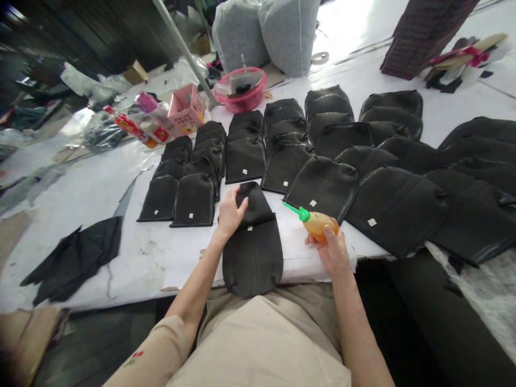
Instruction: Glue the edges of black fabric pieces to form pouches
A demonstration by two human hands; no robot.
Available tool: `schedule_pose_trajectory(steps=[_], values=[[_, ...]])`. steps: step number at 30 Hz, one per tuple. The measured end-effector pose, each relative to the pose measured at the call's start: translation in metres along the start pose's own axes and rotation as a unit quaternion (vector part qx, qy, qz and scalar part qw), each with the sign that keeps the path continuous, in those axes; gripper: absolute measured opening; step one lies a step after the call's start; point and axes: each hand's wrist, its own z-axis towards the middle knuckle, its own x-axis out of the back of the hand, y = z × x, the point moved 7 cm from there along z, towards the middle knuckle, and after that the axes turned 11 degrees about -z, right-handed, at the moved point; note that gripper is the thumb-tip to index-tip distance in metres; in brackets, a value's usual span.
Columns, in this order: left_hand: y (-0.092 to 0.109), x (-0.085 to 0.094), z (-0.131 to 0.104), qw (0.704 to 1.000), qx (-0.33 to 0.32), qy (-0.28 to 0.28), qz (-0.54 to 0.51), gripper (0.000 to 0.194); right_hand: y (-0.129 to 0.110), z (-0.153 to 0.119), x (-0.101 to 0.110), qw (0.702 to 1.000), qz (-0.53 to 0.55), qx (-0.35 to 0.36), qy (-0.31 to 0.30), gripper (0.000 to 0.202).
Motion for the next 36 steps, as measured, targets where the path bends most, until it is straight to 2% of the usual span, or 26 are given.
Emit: schedule_pose_trajectory(steps=[1, 3, 6, 8, 10, 14, 17, 20, 26, 33, 36], values=[[0.006, 0.003, -0.012, 0.999, -0.028, 0.008, 0.021, 0.039, 0.0, 0.0, 0.0, 1.0, 0.0, -0.002, 0.0, 0.051], [0.019, 0.005, -0.038, 0.994, -0.086, -0.001, 0.064, 0.033, 0.001, 0.0, 0.001, 1.0, -0.002, -0.005, 0.0, 0.052], [0.031, -0.01, -0.074, 0.976, -0.162, -0.1, 0.104, 0.02, 0.002, 0.001, 0.002, 1.0, -0.004, -0.009, -0.001, 0.053], [0.03, -0.02, -0.09, 0.965, -0.179, -0.149, 0.12, 0.025, 0.003, 0.001, 0.003, 1.0, -0.006, -0.01, -0.002, 0.053], [0.026, -0.024, -0.096, 0.967, -0.167, -0.144, 0.126, 0.022, 0.003, 0.001, 0.003, 1.0, -0.005, -0.009, 0.001, 0.053], [0.019, -0.021, -0.095, 0.978, -0.139, -0.099, 0.117, 0.023, 0.003, 0.001, 0.003, 1.0, -0.004, -0.011, 0.007, 0.052], [0.014, -0.02, -0.093, 0.981, -0.129, -0.092, 0.112, 0.03, 0.002, 0.0, 0.003, 1.0, -0.006, -0.009, 0.007, 0.052], [0.009, -0.02, -0.085, 0.982, -0.118, -0.084, 0.118, 0.027, 0.002, 0.0, 0.003, 1.0, -0.009, -0.011, 0.005, 0.052], [0.005, -0.03, -0.064, 0.975, -0.096, -0.11, 0.165, 0.013, 0.003, 0.001, 0.003, 1.0, -0.006, -0.006, 0.008, 0.052], [0.012, -0.035, -0.052, 0.952, -0.127, -0.124, 0.25, 0.018, 0.004, 0.0, 0.004, 1.0, -0.004, -0.012, 0.005, 0.047], [0.015, -0.027, -0.05, 0.958, -0.127, -0.114, 0.232, 0.019, 0.005, 0.001, 0.004, 1.0, -0.002, -0.016, 0.009, 0.049]])
